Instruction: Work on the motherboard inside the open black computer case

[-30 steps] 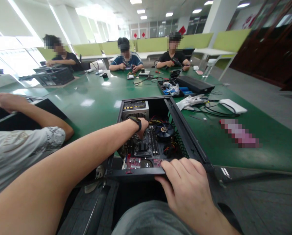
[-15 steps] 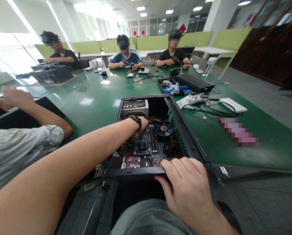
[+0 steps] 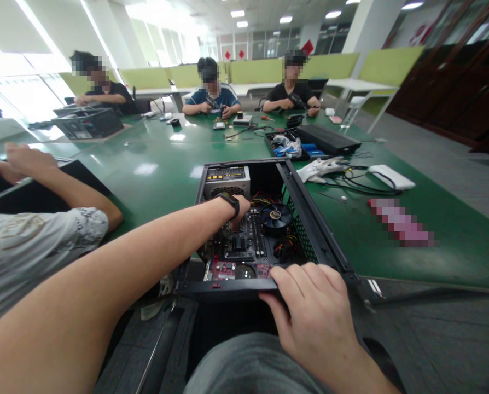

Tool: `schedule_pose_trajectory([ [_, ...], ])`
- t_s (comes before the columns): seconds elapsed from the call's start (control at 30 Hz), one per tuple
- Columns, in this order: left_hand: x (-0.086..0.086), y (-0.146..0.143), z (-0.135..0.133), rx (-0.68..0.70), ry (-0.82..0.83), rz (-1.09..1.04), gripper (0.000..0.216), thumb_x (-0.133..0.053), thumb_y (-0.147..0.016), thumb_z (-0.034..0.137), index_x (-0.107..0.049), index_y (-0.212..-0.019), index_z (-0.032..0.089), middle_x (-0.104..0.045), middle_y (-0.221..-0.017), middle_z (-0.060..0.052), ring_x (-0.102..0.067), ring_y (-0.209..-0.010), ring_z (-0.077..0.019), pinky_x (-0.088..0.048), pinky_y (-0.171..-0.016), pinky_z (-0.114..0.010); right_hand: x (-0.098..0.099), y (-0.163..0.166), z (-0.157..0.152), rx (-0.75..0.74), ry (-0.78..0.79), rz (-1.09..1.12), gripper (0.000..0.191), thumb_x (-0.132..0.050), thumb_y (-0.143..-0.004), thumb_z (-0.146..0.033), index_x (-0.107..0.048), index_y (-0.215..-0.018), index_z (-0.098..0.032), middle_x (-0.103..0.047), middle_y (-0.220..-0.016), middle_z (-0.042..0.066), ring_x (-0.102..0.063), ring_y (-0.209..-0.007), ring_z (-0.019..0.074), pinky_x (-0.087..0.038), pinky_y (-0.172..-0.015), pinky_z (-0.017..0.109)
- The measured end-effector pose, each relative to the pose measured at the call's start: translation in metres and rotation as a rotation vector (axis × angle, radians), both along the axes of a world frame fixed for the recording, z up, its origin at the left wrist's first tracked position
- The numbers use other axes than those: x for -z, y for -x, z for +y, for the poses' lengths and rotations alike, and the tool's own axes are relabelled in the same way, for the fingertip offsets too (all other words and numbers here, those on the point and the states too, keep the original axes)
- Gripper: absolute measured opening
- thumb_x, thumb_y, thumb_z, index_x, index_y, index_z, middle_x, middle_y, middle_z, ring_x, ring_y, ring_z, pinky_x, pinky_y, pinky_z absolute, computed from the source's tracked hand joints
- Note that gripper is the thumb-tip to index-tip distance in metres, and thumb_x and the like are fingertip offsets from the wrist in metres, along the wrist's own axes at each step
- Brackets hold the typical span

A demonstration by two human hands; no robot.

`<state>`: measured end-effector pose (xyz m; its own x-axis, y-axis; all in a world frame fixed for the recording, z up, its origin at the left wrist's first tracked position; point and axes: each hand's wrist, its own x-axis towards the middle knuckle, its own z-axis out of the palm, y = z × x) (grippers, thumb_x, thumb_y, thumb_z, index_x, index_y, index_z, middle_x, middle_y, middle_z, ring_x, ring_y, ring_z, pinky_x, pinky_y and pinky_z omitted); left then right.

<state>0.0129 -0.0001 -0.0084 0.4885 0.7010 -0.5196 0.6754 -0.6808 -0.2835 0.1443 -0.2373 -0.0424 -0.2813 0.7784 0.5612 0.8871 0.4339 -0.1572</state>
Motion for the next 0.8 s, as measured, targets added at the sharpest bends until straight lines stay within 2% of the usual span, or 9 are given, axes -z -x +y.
schedule_pose_trajectory([
  [0.17, 0.004, 0.002, 0.002, 0.016, -0.004, -0.013, 0.055, -0.089, -0.047, 0.035, -0.080, -0.098, 0.016, -0.076, -0.103, -0.016, -0.070, -0.099, -0.0322, -0.053, -0.082, -0.032, 0.000, 0.000, 0.000, -0.001, 0.006, 0.003, 0.023, -0.059, -0.090, -0.032, -0.061, -0.110, -0.022, -0.061, -0.084, 0.004, -0.046, -0.080, 0.0213, -0.032, -0.082, 0.041],
  [0.3, 0.006, 0.006, 0.008, 0.019, -0.028, -0.102, 0.049, -0.086, -0.050, 0.037, -0.080, -0.094, 0.017, -0.076, -0.099, -0.014, -0.069, -0.097, -0.0313, -0.052, -0.079, -0.032, -0.001, 0.003, -0.001, 0.033, -0.012, -0.015, 0.025, -0.061, -0.089, -0.041, -0.061, -0.105, -0.021, -0.061, -0.083, 0.004, -0.046, -0.081, 0.0220, -0.031, -0.081, 0.041],
  [0.4, 0.001, 0.012, 0.015, 0.024, -0.077, -0.249, 0.043, -0.078, -0.058, 0.044, -0.079, -0.092, 0.017, -0.076, -0.094, -0.012, -0.069, -0.090, -0.0281, -0.051, -0.074, -0.031, -0.003, 0.004, 0.005, 0.058, -0.032, -0.027, 0.022, -0.062, -0.090, -0.043, -0.061, -0.098, -0.023, -0.058, -0.079, 0.003, -0.045, -0.079, 0.0218, -0.029, -0.078, 0.039],
  [0.47, -0.008, 0.018, 0.020, 0.020, -0.135, -0.361, 0.041, -0.073, -0.062, 0.046, -0.078, -0.092, 0.018, -0.076, -0.092, -0.010, -0.069, -0.086, -0.0256, -0.050, -0.073, -0.031, -0.004, 0.003, 0.015, 0.063, -0.026, -0.038, 0.022, -0.062, -0.090, -0.044, -0.060, -0.094, -0.023, -0.058, -0.078, 0.003, -0.045, -0.079, 0.0220, -0.028, -0.078, 0.039],
  [0.6, -0.037, 0.035, 0.031, -0.044, -0.289, -0.561, 0.035, -0.068, -0.064, 0.043, -0.076, -0.088, 0.019, -0.074, -0.086, -0.006, -0.067, -0.082, -0.0218, -0.048, -0.072, -0.028, -0.007, -0.003, 0.055, 0.086, -0.001, -0.112, 0.028, -0.061, -0.090, -0.049, -0.059, -0.093, -0.021, -0.059, -0.085, 0.005, -0.047, -0.087, 0.0236, -0.028, -0.081, 0.039],
  [0.7, -0.058, 0.049, 0.038, -0.125, -0.405, -0.676, 0.034, -0.068, -0.063, 0.041, -0.074, -0.088, 0.018, -0.073, -0.083, -0.005, -0.066, -0.080, -0.0205, -0.046, -0.071, -0.028, -0.010, -0.006, 0.099, 0.110, -0.015, -0.202, 0.033, -0.061, -0.088, -0.053, -0.059, -0.095, -0.020, -0.060, -0.090, 0.007, -0.047, -0.091, 0.0244, -0.028, -0.082, 0.039],
  [0.8, -0.072, 0.062, 0.043, -0.197, -0.479, -0.762, 0.032, -0.068, -0.063, 0.039, -0.072, -0.086, 0.017, -0.072, -0.081, -0.005, -0.065, -0.078, -0.0204, -0.047, -0.072, -0.029, -0.010, -0.007, 0.149, 0.133, -0.036, -0.231, 0.039, -0.062, -0.087, -0.056, -0.058, -0.096, -0.019, -0.061, -0.093, 0.009, -0.047, -0.093, 0.0252, -0.028, -0.084, 0.039],
])
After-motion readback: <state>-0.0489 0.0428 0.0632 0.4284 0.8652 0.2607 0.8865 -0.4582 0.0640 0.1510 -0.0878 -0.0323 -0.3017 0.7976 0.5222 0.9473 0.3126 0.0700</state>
